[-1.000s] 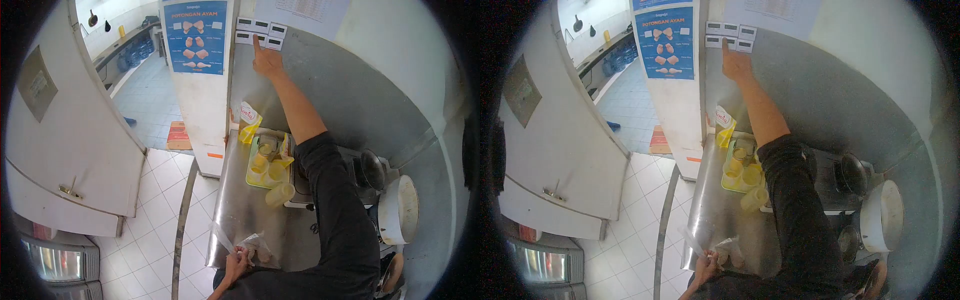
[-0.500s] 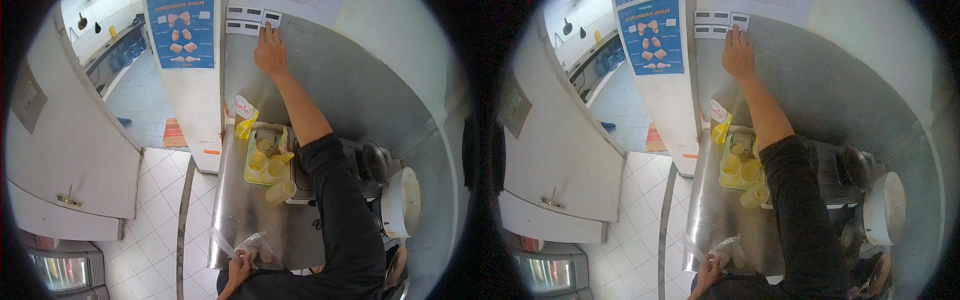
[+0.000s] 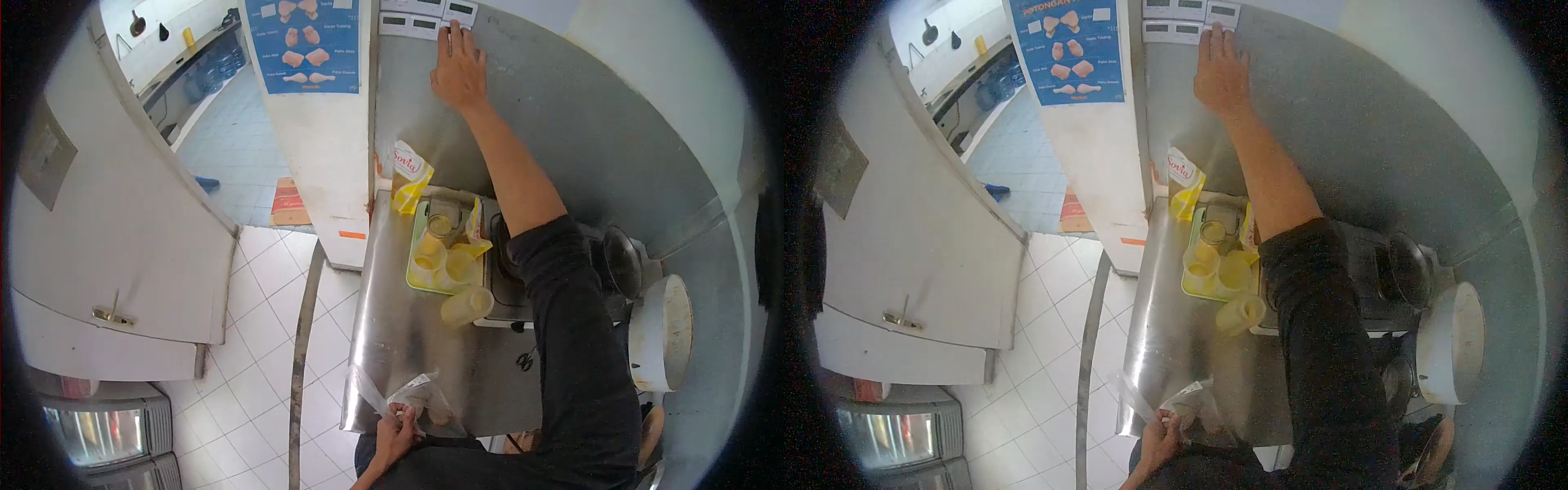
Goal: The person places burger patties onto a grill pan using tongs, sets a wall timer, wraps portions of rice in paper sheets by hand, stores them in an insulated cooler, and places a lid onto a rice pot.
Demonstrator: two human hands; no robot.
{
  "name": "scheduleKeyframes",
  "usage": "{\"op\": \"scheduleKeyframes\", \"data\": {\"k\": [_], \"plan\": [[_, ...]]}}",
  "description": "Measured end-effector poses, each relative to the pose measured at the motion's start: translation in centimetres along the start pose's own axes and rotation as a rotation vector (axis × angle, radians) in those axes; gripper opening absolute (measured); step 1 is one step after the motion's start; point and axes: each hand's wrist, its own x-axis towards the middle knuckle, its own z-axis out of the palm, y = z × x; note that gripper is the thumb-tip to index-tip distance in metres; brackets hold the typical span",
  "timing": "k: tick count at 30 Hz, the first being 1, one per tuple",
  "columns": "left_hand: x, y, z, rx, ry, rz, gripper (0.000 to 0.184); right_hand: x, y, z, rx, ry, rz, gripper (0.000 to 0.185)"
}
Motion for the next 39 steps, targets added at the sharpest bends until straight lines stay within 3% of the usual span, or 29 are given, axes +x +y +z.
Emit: {"op": "scheduleKeyframes", "data": {"k": [3,8,11,14,17,20,24,26,29,35,39], "plan": [[0.0,-0.2,0.3,-0.018,0.044,-0.009,0.028,-0.3,-0.4,0.6,-0.021,0.004,-0.008,0.064],[0.6,-1.3,0.4,-0.002,0.036,0.020,0.035,-0.9,-1.1,1.8,-0.027,0.030,-0.127,0.058],[0.6,-1.0,0.4,-0.002,0.032,0.025,0.034,-1.1,-1.6,2.0,-0.098,-0.058,-0.169,0.076],[0.6,-1.4,0.4,0.032,0.052,0.073,0.033,-1.1,-1.8,2.8,-0.099,-0.053,-0.185,0.076],[0.7,-1.4,0.3,0.020,0.042,0.047,0.032,-0.6,-2.1,2.2,-0.087,-0.093,-0.163,0.075],[0.6,-0.8,0.3,-0.018,0.026,0.012,0.030,-0.5,-2.5,1.8,-0.091,-0.016,-0.187,0.055],[0.7,-0.9,0.3,0.108,0.079,0.139,0.029,0.0,-2.8,1.9,-0.086,-0.050,-0.148,0.054],[0.5,-0.4,0.2,0.046,0.058,0.080,0.029,0.1,-3.0,1.6,-0.084,-0.050,-0.145,0.053],[0.5,-0.6,0.2,0.010,0.036,0.043,0.029,0.5,-3.4,1.5,-0.075,-0.085,-0.091,0.069],[0.7,-1.6,0.2,-0.005,0.020,0.044,0.029,0.7,-4.5,1.1,-0.032,-0.049,-0.065,0.052],[0.7,-1.4,0.2,-0.025,0.017,0.030,0.030,0.9,-4.5,1.1,0.015,-0.079,-0.031,0.051]]}}
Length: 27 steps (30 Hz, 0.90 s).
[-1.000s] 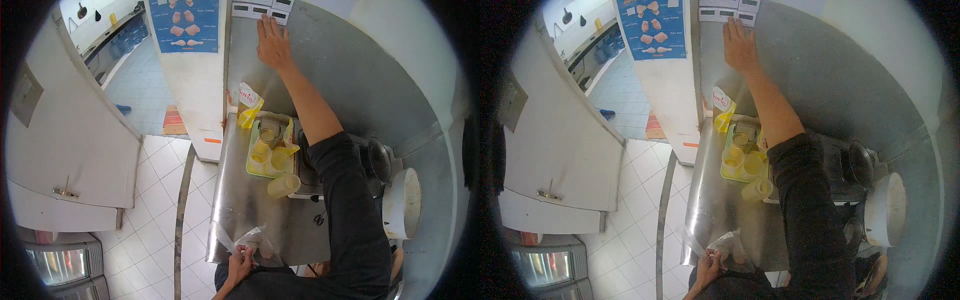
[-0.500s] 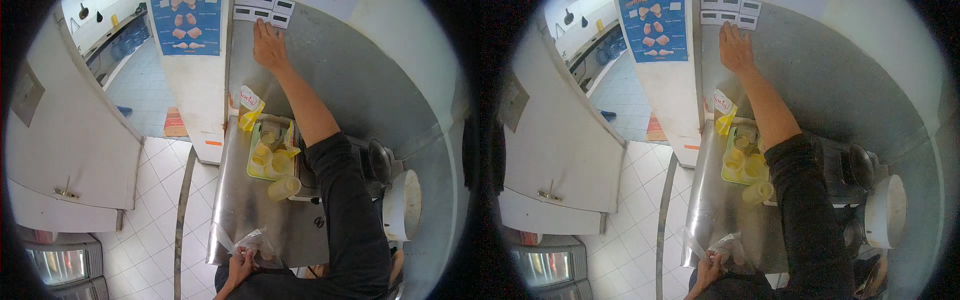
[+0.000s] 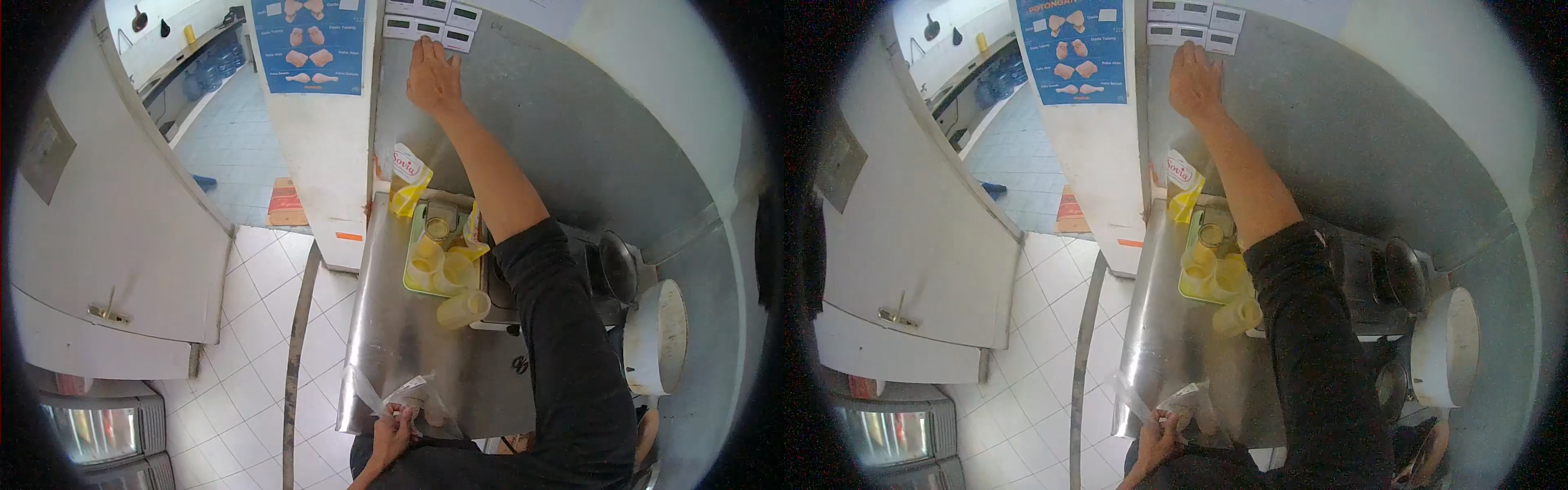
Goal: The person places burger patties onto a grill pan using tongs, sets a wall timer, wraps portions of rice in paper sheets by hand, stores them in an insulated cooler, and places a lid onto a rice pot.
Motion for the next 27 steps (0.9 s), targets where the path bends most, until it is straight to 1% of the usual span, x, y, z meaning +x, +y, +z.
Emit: {"op": "scheduleKeyframes", "data": {"k": [2,5,6,8,11,12,14,15,18,21,23,27], "plan": [[-0.1,-0.1,0.1,0.017,0.008,0.024,0.030,0.0,-0.3,-0.2,-0.003,0.022,0.008,0.053],[-0.3,0.4,-0.2,0.079,0.001,0.033,0.031,0.2,-0.7,-0.5,0.251,0.119,0.138,0.041],[-0.1,0.6,-0.2,0.104,-0.002,0.034,0.032,0.9,-0.4,0.7,0.369,0.125,0.285,0.035],[0.9,-2.5,0.1,0.060,0.005,0.047,0.032,2.4,0.7,4.0,0.609,0.130,0.583,0.027],[0.4,-0.3,-0.2,0.088,0.002,0.046,0.033,3.4,1.0,4.0,1.214,0.021,0.937,0.029],[0.2,0.9,-0.4,0.110,-0.001,0.042,0.033,3.8,1.2,4.6,1.231,0.041,0.928,0.030],[0.4,0.5,-0.6,0.018,0.005,0.035,0.033,4.0,1.5,5.9,1.257,0.068,0.913,0.031],[0.4,0.5,-0.6,-0.031,0.003,0.030,0.033,4.1,1.2,5.4,1.264,0.070,0.908,0.031],[0.3,1.1,-0.6,0.050,0.048,0.052,0.033,4.4,0.9,4.2,1.275,0.073,0.909,0.033],[0.7,0.8,-0.5,0.052,0.060,0.155,0.034,4.6,0.8,4.5,1.295,0.088,0.927,0.035],[0.7,1.2,-0.7,0.080,0.056,0.133,0.033,4.7,0.9,5.2,1.337,0.122,0.919,0.035],[0.6,0.9,-0.7,0.032,0.043,0.040,0.036,4.6,1.0,5.1,1.353,0.068,0.921,0.035]]}}
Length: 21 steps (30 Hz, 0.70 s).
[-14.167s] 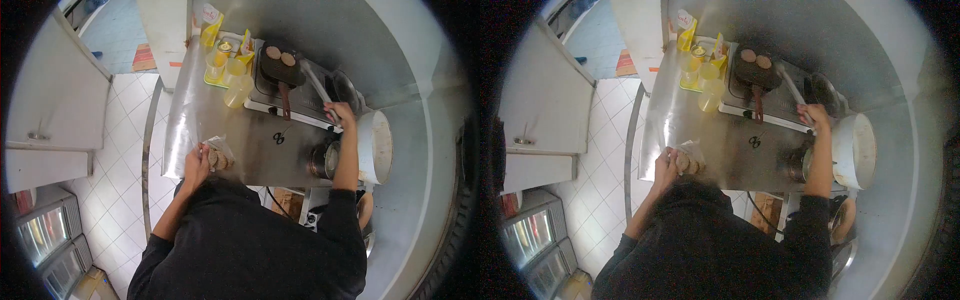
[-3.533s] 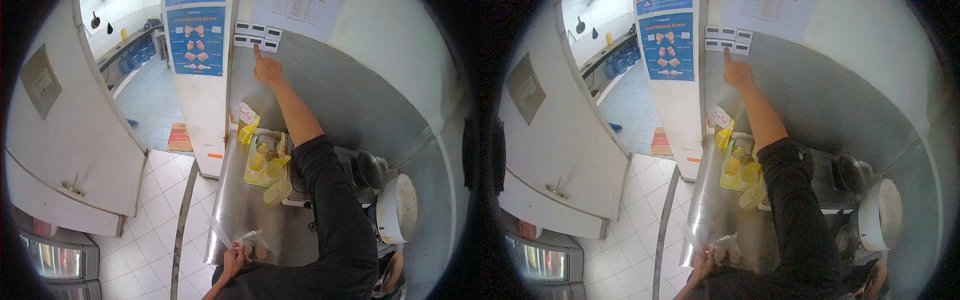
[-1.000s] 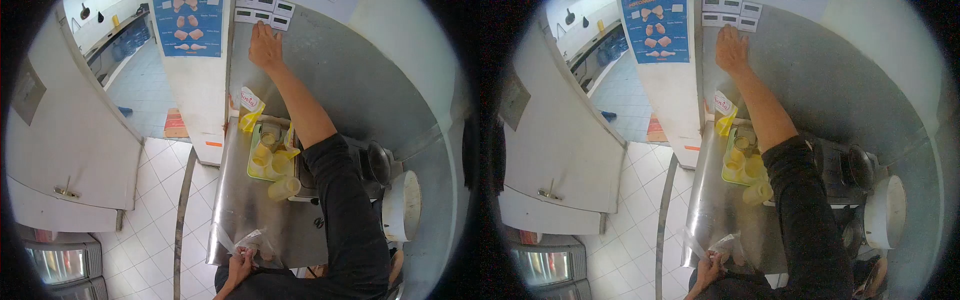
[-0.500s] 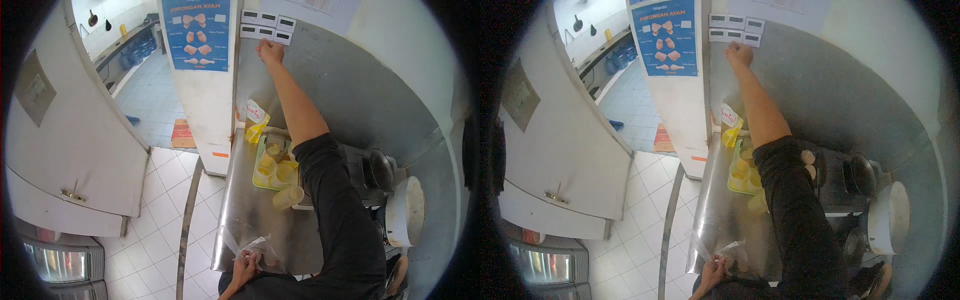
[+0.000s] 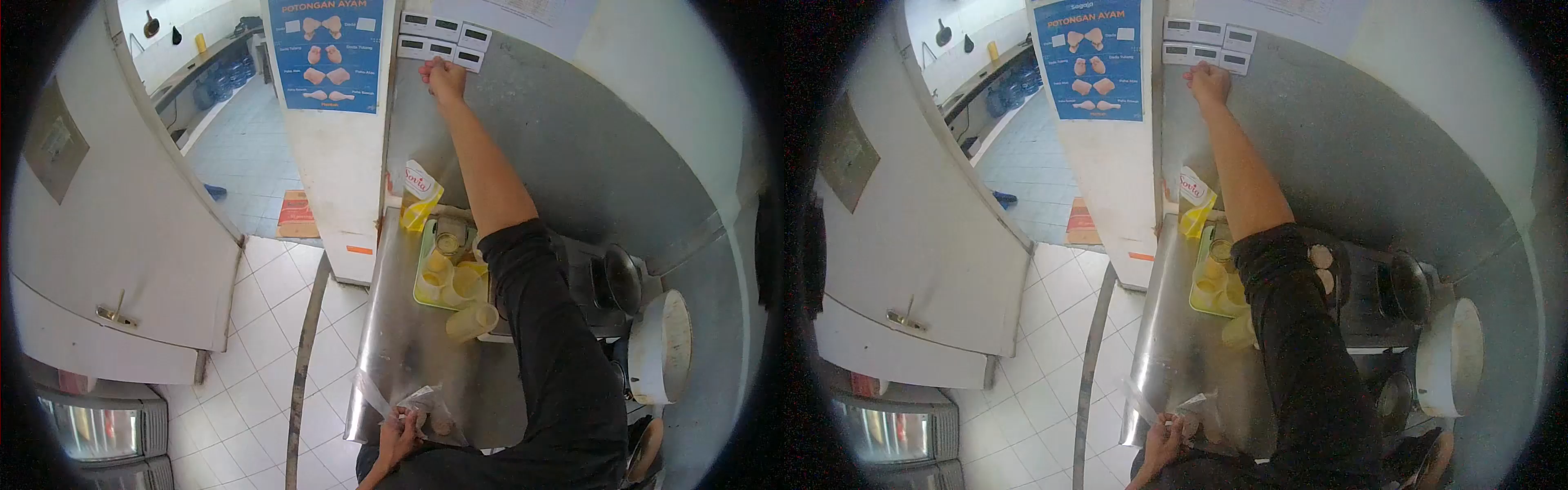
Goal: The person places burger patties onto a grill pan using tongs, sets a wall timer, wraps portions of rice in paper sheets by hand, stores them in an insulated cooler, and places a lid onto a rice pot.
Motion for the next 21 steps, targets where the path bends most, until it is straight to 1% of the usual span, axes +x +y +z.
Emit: {"op": "scheduleKeyframes", "data": {"k": [3,6,9,12,15,17,21], "plan": [[-0.1,0.5,0.0,-0.031,-0.013,-0.046,0.035,-0.4,-0.8,-0.1,-0.029,-0.010,0.013,0.034],[-0.3,1.0,-0.2,0.029,-0.027,-0.039,0.032,-0.6,-0.7,-0.4,-0.020,-0.021,0.006,0.034],[-0.2,0.3,0.0,-0.025,0.006,0.005,0.032,-0.5,-0.8,-0.1,-0.030,-0.011,-0.012,0.034],[-0.3,0.6,-0.2,0.021,-0.002,-0.013,0.030,-0.2,-0.5,-0.3,-0.043,-0.014,0.003,0.034],[-0.2,0.9,-0.2,0.008,0.012,0.020,0.030,-0.4,-0.9,-0.3,-0.044,-0.028,0.026,0.034],[-0.2,0.5,0.0,-0.026,-0.002,-0.029,0.030,-0.4,-1.0,-0.4,-0.017,-0.035,0.043,0.034],[0.2,-0.4,0.0,-0.007,-0.024,-0.075,0.030,-0.1,-0.1,-0.4,-0.079,-0.037,-0.046,0.032]]}}
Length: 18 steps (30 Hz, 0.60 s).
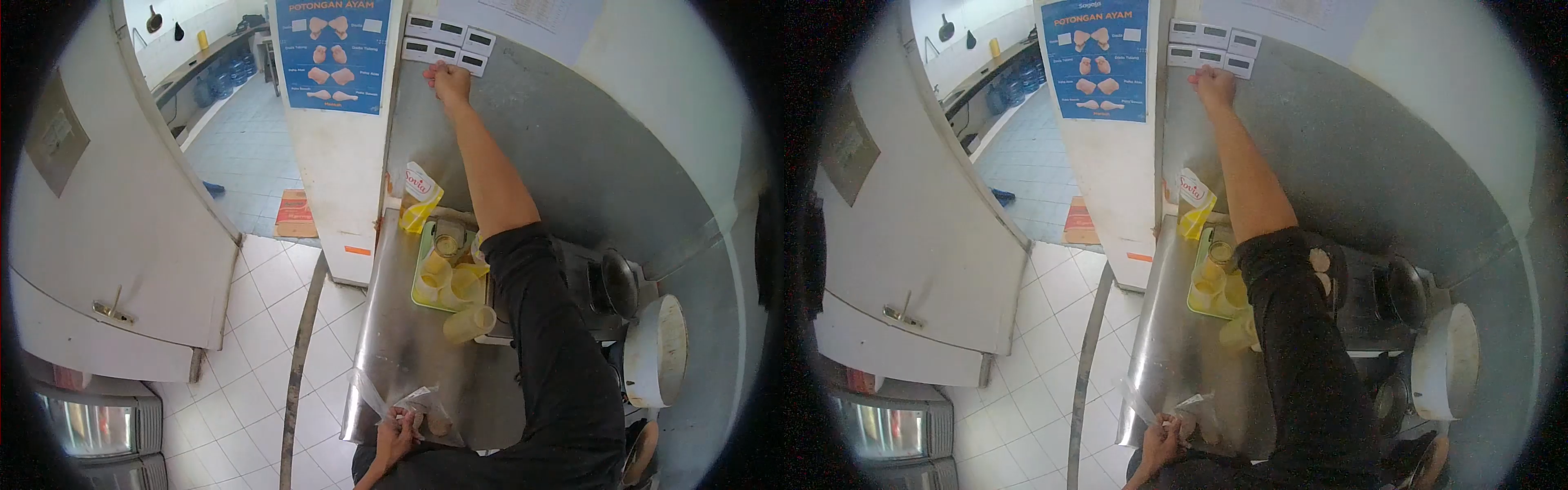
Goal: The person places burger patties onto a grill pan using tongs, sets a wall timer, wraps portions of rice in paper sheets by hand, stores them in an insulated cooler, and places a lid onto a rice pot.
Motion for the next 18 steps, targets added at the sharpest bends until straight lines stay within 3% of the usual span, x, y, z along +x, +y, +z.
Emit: {"op": "scheduleKeyframes", "data": {"k": [3,8,11,18], "plan": [[0.7,-1.6,0.2,0.025,0.014,0.099,0.031,0.6,0.7,-0.1,-0.116,-0.041,-0.084,0.031],[0.1,0.3,0.2,-0.022,0.000,0.084,0.033,1.9,0.7,0.2,-0.208,-0.051,-0.075,0.033],[0.1,0.5,0.1,-0.053,-0.010,0.055,0.034,1.6,0.7,0.6,-0.097,-0.020,-0.085,0.037],[-0.2,0.9,-0.1,0.054,0.022,0.105,0.030,2.4,1.7,0.7,-0.161,-0.033,-0.106,0.026]]}}
